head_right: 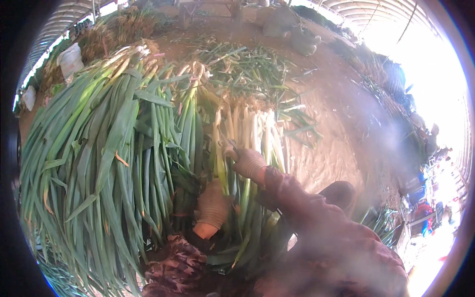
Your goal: Sort and trim scallions or similar green onions in an agricultural processing facility.
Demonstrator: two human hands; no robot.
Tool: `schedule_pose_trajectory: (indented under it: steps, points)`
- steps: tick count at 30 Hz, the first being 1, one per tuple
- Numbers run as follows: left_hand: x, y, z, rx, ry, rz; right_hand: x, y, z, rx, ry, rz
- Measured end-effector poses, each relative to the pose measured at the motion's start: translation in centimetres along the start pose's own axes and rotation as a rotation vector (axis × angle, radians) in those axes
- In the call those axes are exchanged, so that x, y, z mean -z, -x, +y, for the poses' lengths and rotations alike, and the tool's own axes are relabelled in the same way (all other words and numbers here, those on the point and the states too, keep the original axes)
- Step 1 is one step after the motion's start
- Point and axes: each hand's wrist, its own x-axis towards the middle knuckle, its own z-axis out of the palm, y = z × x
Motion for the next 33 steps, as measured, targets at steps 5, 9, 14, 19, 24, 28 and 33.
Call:
schedule_pose_trajectory:
  steps: [5, 9, 14, 19, 24, 28, 33]
  points:
    - [0.4, 0.1, 1.2, 0.049, -0.072, -0.04, -0.5, -2.9, 1.3, 0.01, 0.057, 0.049]
    - [-0.6, -0.1, 0.2, 0.017, -0.071, -0.016, 0.9, -3.5, 0.0, -0.05, 0.025, 0.049]
    - [-0.3, -0.2, 0.5, 0.033, -0.06, -0.054, 2.3, -4.8, -0.1, -0.094, -0.009, 0.019]
    - [-1.0, -0.4, -0.6, 0.009, 0.126, -0.017, 2.5, -5.5, -0.2, -0.058, -0.054, 0.08]
    - [-0.2, -0.5, -0.4, 0.011, 0.298, -0.007, 4.0, -6.5, -0.5, -0.031, -0.018, 0.128]
    - [0.9, -1.0, -0.8, 0.037, 0.646, -0.104, 4.6, -7.0, 0.1, 0.012, -0.007, 0.084]
    - [2.3, -1.1, 0.3, 0.138, 1.042, -0.254, 4.5, -7.0, 1.2, -0.047, -0.065, 0.083]
